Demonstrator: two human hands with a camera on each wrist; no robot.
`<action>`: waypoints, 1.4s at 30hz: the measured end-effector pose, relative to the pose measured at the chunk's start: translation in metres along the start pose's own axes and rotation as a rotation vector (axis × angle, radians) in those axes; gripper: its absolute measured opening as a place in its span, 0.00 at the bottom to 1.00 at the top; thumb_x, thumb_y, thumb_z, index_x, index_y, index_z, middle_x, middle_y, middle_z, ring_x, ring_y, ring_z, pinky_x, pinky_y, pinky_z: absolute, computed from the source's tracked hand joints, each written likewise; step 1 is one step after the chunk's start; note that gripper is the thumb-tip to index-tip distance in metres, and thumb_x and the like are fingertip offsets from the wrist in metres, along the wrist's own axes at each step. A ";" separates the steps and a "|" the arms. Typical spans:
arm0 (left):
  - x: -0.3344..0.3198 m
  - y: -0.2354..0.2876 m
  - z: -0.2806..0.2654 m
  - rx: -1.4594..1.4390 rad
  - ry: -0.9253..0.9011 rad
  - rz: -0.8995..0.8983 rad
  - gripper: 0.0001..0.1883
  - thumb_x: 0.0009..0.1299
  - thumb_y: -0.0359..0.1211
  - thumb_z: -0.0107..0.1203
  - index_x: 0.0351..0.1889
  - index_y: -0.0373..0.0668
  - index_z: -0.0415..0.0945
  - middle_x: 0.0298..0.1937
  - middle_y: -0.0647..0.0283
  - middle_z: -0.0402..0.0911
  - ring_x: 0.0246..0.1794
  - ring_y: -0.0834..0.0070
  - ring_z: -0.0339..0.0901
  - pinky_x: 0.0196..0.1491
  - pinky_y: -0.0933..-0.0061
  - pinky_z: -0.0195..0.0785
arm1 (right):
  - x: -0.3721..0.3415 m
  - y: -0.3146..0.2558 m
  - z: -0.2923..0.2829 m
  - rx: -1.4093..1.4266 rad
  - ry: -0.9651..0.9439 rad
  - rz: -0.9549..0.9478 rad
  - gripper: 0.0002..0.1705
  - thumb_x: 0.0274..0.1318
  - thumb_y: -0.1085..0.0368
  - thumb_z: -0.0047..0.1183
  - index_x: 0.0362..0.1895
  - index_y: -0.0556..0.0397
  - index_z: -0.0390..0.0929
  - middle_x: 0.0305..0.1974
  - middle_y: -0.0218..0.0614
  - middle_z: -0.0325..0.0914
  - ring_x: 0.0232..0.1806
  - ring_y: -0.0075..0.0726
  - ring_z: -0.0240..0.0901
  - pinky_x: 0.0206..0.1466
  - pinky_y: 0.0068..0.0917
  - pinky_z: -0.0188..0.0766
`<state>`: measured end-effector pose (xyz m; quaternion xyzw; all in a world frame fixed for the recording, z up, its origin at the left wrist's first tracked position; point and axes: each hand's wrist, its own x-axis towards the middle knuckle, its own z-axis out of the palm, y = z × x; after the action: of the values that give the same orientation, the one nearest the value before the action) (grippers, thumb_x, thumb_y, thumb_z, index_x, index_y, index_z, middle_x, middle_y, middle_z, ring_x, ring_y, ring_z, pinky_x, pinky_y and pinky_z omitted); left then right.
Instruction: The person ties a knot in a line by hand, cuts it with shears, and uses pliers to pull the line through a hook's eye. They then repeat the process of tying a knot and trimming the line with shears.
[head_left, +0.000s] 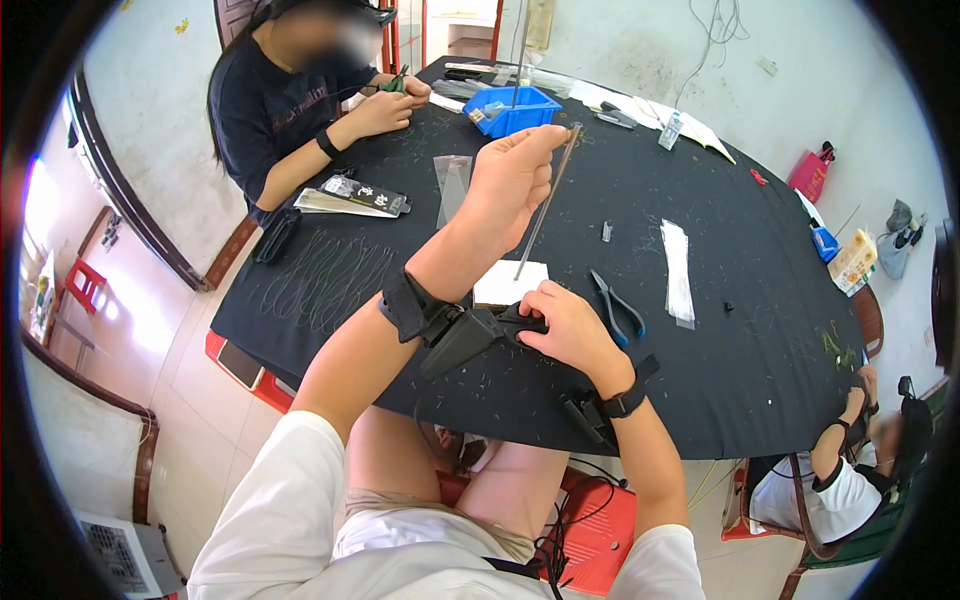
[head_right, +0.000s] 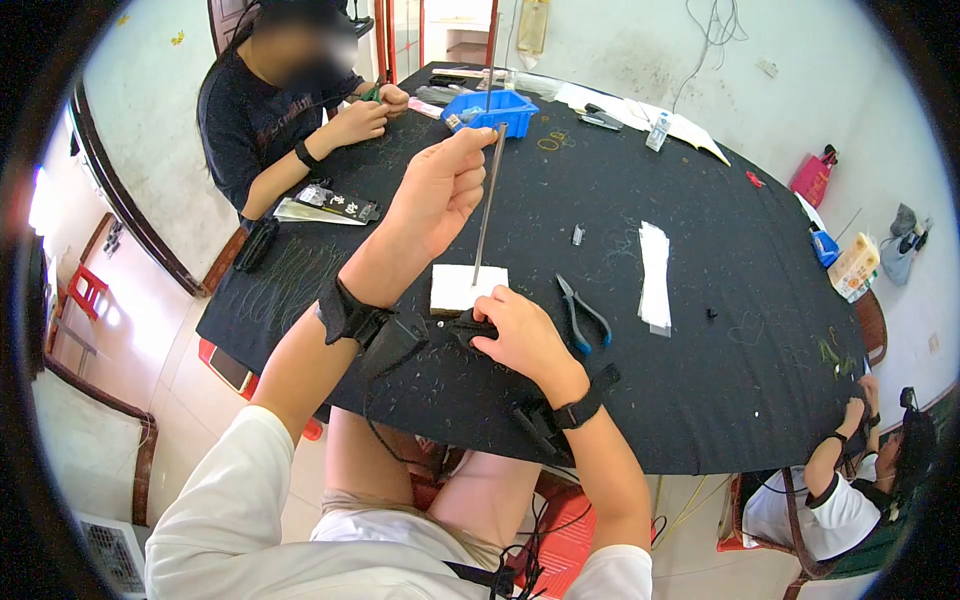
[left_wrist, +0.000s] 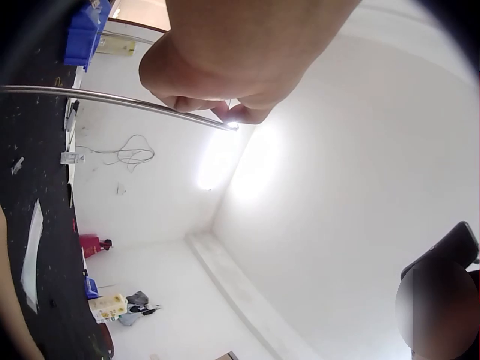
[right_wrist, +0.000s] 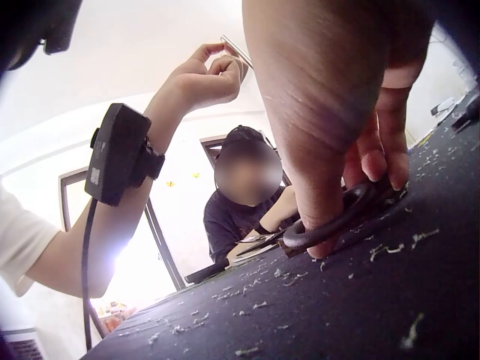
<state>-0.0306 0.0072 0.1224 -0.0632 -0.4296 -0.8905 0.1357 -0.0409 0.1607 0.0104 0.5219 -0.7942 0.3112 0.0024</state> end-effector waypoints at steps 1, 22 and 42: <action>0.000 0.000 -0.001 0.017 0.005 0.005 0.05 0.64 0.31 0.51 0.32 0.39 0.71 0.15 0.81 0.52 0.13 0.93 0.46 0.14 0.87 0.37 | 0.000 0.000 -0.001 -0.002 -0.019 0.018 0.15 0.33 0.66 0.61 0.28 0.53 0.70 0.29 0.38 0.67 0.32 0.43 0.69 0.35 0.33 0.67; -0.010 -0.019 -0.040 -0.256 0.081 -0.034 0.09 0.62 0.33 0.52 0.37 0.38 0.72 0.36 0.64 0.74 0.23 0.86 0.66 0.18 0.90 0.54 | 0.001 0.003 0.002 0.038 0.012 -0.026 0.15 0.30 0.71 0.61 0.27 0.56 0.69 0.26 0.36 0.63 0.27 0.37 0.65 0.32 0.28 0.64; -0.019 -0.025 -0.053 -0.741 0.052 -0.136 0.08 0.60 0.31 0.48 0.23 0.36 0.70 0.32 0.58 0.71 0.27 0.76 0.68 0.26 0.83 0.62 | 0.080 -0.052 -0.133 0.269 0.492 -0.036 0.09 0.52 0.67 0.52 0.38 0.53 0.77 0.35 0.28 0.76 0.32 0.18 0.69 0.36 0.16 0.65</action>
<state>-0.0195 -0.0153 0.0662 -0.0570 -0.0777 -0.9938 0.0550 -0.0772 0.1469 0.1699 0.4402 -0.7120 0.5312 0.1311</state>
